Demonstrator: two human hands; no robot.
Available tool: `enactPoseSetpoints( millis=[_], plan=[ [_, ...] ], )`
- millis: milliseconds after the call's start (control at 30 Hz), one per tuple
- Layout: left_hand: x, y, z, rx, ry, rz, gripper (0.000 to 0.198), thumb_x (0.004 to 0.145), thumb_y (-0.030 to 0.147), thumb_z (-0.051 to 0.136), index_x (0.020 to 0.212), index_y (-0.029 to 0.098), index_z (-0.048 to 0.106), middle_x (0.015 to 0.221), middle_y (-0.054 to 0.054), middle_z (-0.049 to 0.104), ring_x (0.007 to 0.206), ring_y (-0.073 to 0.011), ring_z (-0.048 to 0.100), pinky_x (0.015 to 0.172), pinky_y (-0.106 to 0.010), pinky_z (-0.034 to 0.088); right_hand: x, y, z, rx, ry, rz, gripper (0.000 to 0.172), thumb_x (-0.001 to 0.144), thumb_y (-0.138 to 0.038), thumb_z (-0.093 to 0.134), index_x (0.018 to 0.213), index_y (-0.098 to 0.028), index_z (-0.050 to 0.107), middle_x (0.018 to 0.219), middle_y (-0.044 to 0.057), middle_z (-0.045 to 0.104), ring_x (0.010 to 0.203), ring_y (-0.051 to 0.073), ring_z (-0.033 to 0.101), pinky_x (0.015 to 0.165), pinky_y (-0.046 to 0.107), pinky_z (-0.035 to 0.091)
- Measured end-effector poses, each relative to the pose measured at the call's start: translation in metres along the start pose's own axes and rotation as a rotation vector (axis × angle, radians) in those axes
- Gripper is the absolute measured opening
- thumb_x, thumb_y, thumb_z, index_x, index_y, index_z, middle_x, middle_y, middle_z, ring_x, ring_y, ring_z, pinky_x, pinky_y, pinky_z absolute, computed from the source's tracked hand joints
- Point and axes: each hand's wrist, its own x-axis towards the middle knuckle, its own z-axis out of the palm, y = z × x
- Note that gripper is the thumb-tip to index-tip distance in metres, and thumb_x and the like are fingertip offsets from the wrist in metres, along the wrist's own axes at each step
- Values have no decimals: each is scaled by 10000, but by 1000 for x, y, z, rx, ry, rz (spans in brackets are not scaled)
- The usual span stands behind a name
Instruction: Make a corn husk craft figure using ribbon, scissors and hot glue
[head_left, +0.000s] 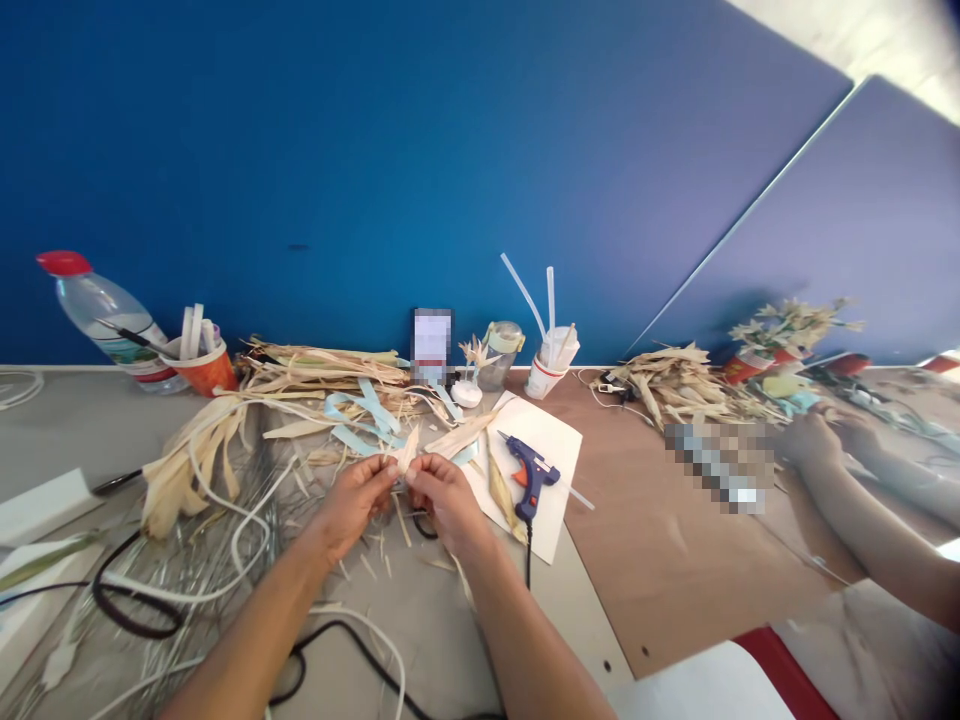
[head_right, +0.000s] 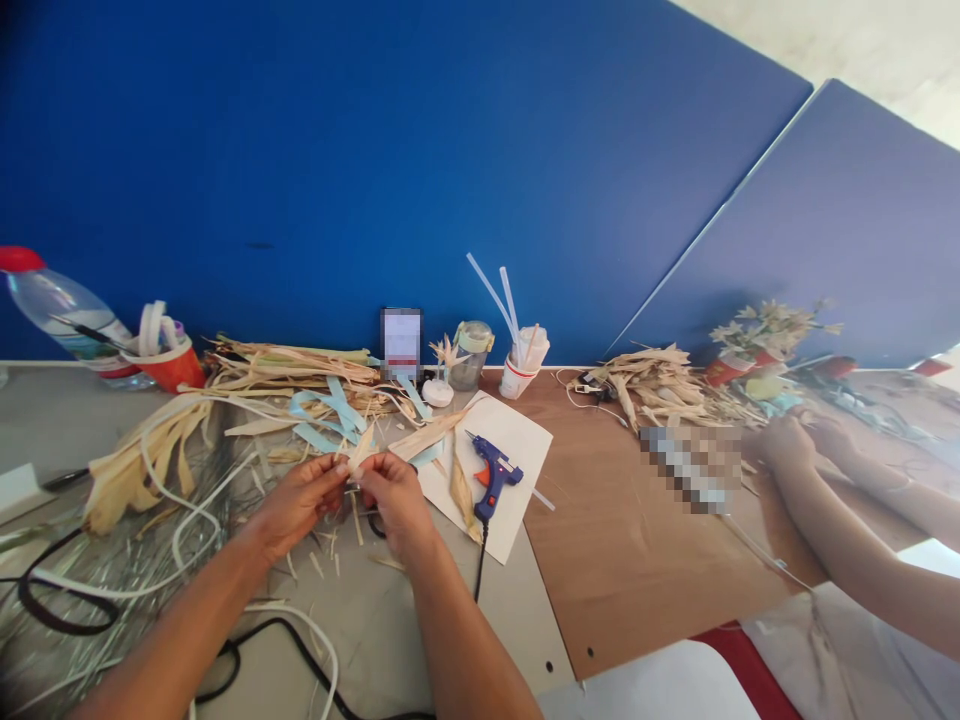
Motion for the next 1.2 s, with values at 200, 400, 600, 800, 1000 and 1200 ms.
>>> enactPoseSetpoints(
  millis=[200, 400, 600, 800, 1000, 1200],
  plan=[
    [0, -4, 2, 30, 13, 55, 323, 690, 438, 700, 764, 159, 553, 652, 48, 469, 546, -78, 392, 494, -192, 318, 0, 8, 5, -229, 54, -36, 177, 646, -256, 646, 573, -173, 508, 426, -91, 411, 400, 47, 298, 418, 195, 208],
    [3, -10, -2, 166, -22, 137, 321, 744, 477, 622, 798, 166, 562, 676, 28, 510, 583, -116, 462, 546, -234, 388, 0, 6, 7, -16, 18, 125, 229, 575, -273, 673, 531, -175, 470, 410, -87, 410, 359, 34, 302, 380, 187, 182],
    [2, -8, -3, 258, -58, 207, 310, 779, 475, 582, 735, 171, 539, 669, 27, 484, 615, -125, 453, 574, -243, 409, -6, -4, 5, 222, -192, 293, 230, 585, -211, 697, 579, -154, 474, 475, -75, 463, 359, 5, 257, 386, 162, 209],
    [0, -1, -6, 266, -27, 221, 309, 791, 470, 574, 718, 177, 511, 611, 52, 414, 552, -102, 377, 516, -216, 332, -4, -13, -6, 466, -265, 413, 223, 647, -175, 690, 645, -159, 468, 516, -89, 445, 386, 3, 174, 410, 140, 271],
    [1, 0, -14, 307, -56, 195, 295, 808, 466, 552, 739, 180, 523, 565, 65, 361, 522, -102, 313, 503, -226, 271, -2, -26, -18, 525, -170, 310, 261, 686, -141, 660, 620, -172, 409, 540, -88, 408, 386, 7, 172, 428, 148, 291],
    [1, 0, -10, 397, -108, 183, 276, 808, 448, 549, 719, 191, 504, 597, 56, 358, 547, -111, 315, 514, -230, 279, -3, -29, -19, 550, -151, 242, 257, 701, -158, 654, 618, -175, 411, 544, -82, 396, 395, 18, 185, 436, 162, 289]
  ],
)
